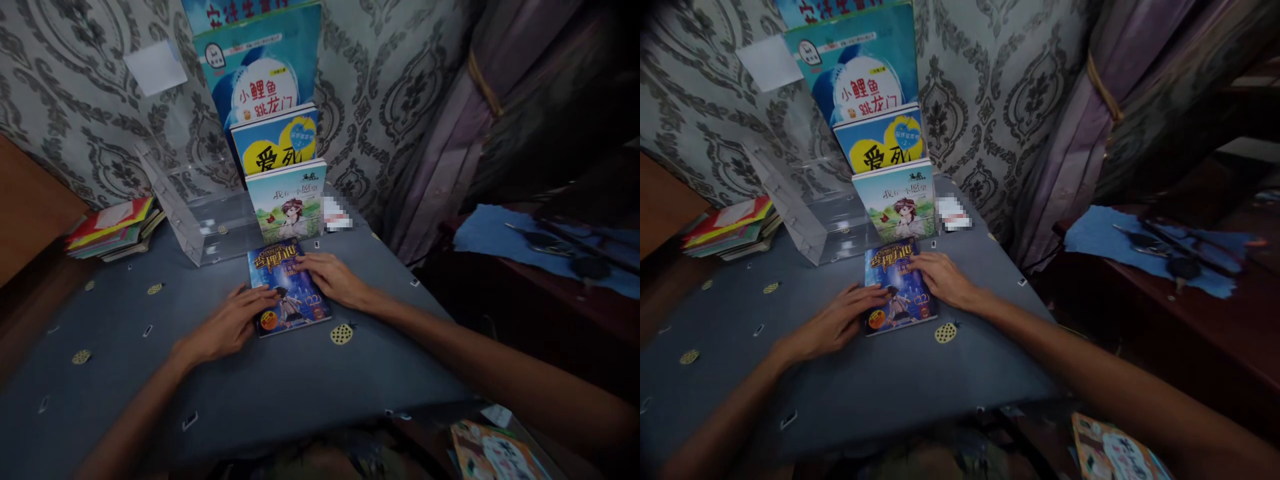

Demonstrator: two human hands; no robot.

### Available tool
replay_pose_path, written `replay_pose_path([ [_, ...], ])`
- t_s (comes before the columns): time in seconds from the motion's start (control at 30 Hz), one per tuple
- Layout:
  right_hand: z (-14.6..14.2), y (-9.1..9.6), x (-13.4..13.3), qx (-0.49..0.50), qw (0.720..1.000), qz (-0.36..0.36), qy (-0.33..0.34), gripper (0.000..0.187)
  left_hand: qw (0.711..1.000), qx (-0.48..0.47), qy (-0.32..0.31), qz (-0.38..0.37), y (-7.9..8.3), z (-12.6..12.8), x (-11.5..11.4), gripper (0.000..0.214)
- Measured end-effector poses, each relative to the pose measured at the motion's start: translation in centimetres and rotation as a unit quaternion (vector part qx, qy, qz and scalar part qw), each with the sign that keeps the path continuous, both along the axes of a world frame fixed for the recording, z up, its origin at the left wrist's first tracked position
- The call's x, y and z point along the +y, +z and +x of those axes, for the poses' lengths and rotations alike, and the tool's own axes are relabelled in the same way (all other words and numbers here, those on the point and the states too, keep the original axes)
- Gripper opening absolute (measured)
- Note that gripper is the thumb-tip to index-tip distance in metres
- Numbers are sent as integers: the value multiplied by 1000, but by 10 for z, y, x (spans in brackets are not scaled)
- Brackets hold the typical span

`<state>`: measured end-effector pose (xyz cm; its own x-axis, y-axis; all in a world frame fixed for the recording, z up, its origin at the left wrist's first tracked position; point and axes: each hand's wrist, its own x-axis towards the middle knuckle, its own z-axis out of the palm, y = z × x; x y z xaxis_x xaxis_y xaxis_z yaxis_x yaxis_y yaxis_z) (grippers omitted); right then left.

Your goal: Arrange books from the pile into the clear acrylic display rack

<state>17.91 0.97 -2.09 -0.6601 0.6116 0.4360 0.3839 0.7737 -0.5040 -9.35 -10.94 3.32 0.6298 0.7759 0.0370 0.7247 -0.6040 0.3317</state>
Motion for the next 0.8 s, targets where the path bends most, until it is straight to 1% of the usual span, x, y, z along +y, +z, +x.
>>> replay_pose_path([
  [0.1,0,-1,-2,13,999,-12,-32,37,999,-16,18,41,0,9,14,47],
  [0.2,2,1,-3,34,998,-37,-45,36,994,-42,34,97,-4,24,44,37],
  [0.33,5,3,-5,51,994,-71,-70,36,990,-61,50,116,-12,45,90,35],
  [0.43,6,3,-7,54,993,-83,-70,35,989,-63,72,117,-19,55,112,39],
  [0.53,7,4,-8,59,993,-83,-66,34,989,-53,87,111,-25,59,121,42],
  [0.67,7,4,-6,74,992,-84,-61,34,989,-43,96,103,-27,60,121,46],
  [0.8,8,3,-6,86,989,-100,-62,36,989,-40,96,106,-28,59,123,54],
])
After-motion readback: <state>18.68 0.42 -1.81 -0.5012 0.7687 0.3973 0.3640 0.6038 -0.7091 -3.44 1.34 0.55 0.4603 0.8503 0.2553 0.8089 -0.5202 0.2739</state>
